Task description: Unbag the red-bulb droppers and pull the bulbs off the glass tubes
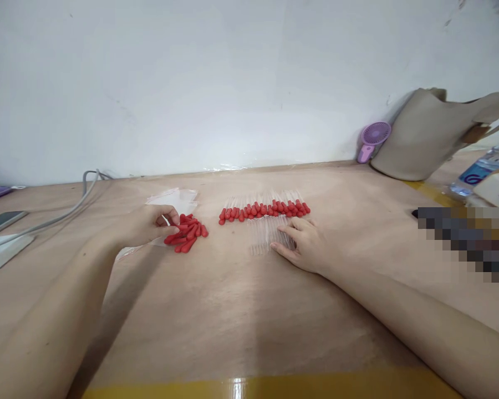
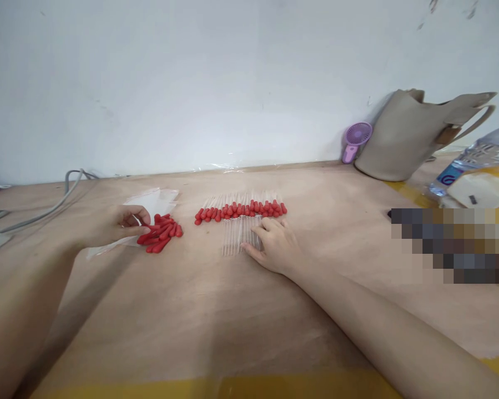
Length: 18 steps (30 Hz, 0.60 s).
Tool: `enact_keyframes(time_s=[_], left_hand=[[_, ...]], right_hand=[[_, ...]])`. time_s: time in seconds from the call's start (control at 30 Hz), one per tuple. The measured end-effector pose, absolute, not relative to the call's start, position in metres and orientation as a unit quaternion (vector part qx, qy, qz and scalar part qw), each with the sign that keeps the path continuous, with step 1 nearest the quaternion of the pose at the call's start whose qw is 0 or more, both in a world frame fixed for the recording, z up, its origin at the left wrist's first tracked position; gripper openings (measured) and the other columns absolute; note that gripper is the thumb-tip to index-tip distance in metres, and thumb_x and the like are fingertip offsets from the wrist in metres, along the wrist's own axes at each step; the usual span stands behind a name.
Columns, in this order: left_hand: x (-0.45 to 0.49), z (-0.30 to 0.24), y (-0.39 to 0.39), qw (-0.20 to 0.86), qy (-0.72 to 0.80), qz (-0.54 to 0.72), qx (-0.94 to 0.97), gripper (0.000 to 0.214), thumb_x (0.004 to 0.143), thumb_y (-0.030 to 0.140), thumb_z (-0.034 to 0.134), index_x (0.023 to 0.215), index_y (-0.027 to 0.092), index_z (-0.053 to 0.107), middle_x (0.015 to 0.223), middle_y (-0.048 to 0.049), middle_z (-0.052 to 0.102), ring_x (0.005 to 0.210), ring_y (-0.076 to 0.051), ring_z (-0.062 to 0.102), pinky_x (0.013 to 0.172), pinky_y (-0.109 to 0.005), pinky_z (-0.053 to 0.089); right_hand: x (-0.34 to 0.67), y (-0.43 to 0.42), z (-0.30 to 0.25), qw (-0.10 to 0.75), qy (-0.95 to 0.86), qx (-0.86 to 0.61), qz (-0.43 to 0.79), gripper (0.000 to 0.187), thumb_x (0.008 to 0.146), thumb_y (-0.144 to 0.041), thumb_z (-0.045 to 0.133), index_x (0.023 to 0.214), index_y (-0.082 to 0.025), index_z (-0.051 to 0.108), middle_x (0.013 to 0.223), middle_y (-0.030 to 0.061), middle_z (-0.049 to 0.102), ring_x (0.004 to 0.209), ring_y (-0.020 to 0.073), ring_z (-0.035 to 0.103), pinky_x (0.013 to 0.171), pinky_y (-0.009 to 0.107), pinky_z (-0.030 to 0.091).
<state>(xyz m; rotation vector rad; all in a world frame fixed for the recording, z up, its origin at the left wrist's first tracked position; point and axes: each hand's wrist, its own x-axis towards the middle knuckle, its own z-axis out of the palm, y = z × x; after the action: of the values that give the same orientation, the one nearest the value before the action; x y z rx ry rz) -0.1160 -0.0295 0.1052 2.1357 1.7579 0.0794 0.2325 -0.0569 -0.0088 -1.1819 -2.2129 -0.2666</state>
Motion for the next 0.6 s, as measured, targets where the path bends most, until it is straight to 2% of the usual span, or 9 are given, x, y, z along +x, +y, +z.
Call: enact_keyframes(time_s=[0.13,0.27,0.43,0.6], left_hand=[[-0.1242,0.1003,-0.0238,0.215,0.614,0.007,0.759,0.023,0.067,0.043,0.058,0.078,0.022,0.057,0.067,0.0015,0.063,0.054,-0.013,0.053,0.046,-0.021,0.033],[-0.122,0.0987,-0.0248,0.207,0.624,0.009,0.753,0.023,0.065,0.042,0.06,0.072,0.022,0.053,0.065,0.0015,0.062,0.051,-0.013,0.052,0.043,-0.021,0.031],[-0.1182,0.0939,-0.0243,0.193,0.62,0.011,0.76,0.023,0.062,0.041,0.062,0.068,0.022,0.051,0.067,0.0014,0.062,0.057,-0.015,0.055,0.047,-0.022,0.035],[-0.1176,0.0982,-0.0251,0.159,0.639,0.001,0.753,0.026,0.062,0.047,0.062,0.069,0.023,0.054,0.066,0.0018,0.063,0.052,-0.015,0.054,0.045,-0.022,0.035]], right_hand=[[0.2328,-0.0568,-0.01,0.314,-0.831,-0.448,-0.101,0.035,0.082,-0.048,0.049,0.09,-0.017,0.063,0.08,0.0072,0.056,0.077,0.0184,0.053,0.076,0.034,0.036],[0.2328,-0.0568,-0.0105,0.322,-0.827,-0.45,-0.102,0.034,0.082,-0.047,0.049,0.089,-0.017,0.063,0.078,0.0066,0.056,0.074,0.0176,0.053,0.075,0.033,0.036],[0.233,-0.0576,-0.0096,0.328,-0.827,-0.446,-0.103,0.034,0.083,-0.047,0.048,0.088,-0.017,0.064,0.078,0.0066,0.057,0.074,0.017,0.053,0.075,0.033,0.035],[0.2331,-0.0585,-0.0089,0.325,-0.825,-0.451,-0.101,0.035,0.083,-0.048,0.048,0.088,-0.017,0.064,0.079,0.0064,0.056,0.074,0.0168,0.053,0.074,0.032,0.035]])
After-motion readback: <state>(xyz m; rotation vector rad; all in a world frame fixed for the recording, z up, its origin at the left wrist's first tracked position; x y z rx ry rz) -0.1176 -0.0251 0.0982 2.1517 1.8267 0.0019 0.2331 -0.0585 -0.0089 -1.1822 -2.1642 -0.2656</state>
